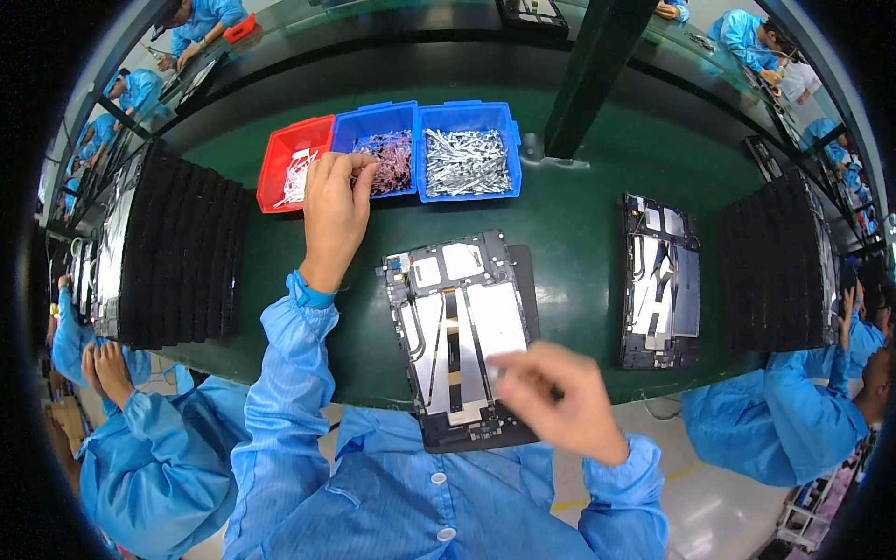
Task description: The person assembles internal tablet components by hand, connecting internal cables and metal components into a tablet chassis.
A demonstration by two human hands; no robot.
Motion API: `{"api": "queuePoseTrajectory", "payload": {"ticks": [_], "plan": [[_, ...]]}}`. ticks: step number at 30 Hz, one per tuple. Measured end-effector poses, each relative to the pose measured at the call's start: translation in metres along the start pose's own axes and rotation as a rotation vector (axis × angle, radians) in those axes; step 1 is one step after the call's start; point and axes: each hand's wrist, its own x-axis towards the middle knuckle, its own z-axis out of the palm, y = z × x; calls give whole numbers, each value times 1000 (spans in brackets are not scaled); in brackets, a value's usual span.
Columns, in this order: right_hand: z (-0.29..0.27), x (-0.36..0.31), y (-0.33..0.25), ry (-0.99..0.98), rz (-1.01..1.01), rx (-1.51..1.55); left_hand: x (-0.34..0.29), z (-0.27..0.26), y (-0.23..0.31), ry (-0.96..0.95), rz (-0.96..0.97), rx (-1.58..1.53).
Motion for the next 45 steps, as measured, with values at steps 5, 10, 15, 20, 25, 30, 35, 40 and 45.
{"api": "queuePoseTrajectory", "payload": {"ticks": [5, 10, 15, 20, 25, 30, 35, 40, 45], "plan": [[-1, 60, -6, 208, -85, -292, -2, -1, 1, 9, -6, 3], [3, 105, 8, 235, -87, -895, -1, -7, 1, 154, -9, -136], [-2, 111, 27, 91, -80, -954, -38, -46, 33, 2, -484, -633], [-6, 98, 29, 94, -49, -760, -132, -76, 80, -350, -759, -969], [2, 83, 27, 168, -91, -701, -153, -69, 113, -256, -633, -877], [12, 75, 32, 193, -126, -696, -154, -74, 108, -231, -600, -815], [18, 76, 10, 289, -196, -733, -134, -88, 85, -181, -462, -666], [42, 70, -16, -211, -147, -72, -121, -93, 85, -217, -508, -887], [62, 69, 8, -86, -323, -46, -112, -94, 78, -235, -301, -766]]}}
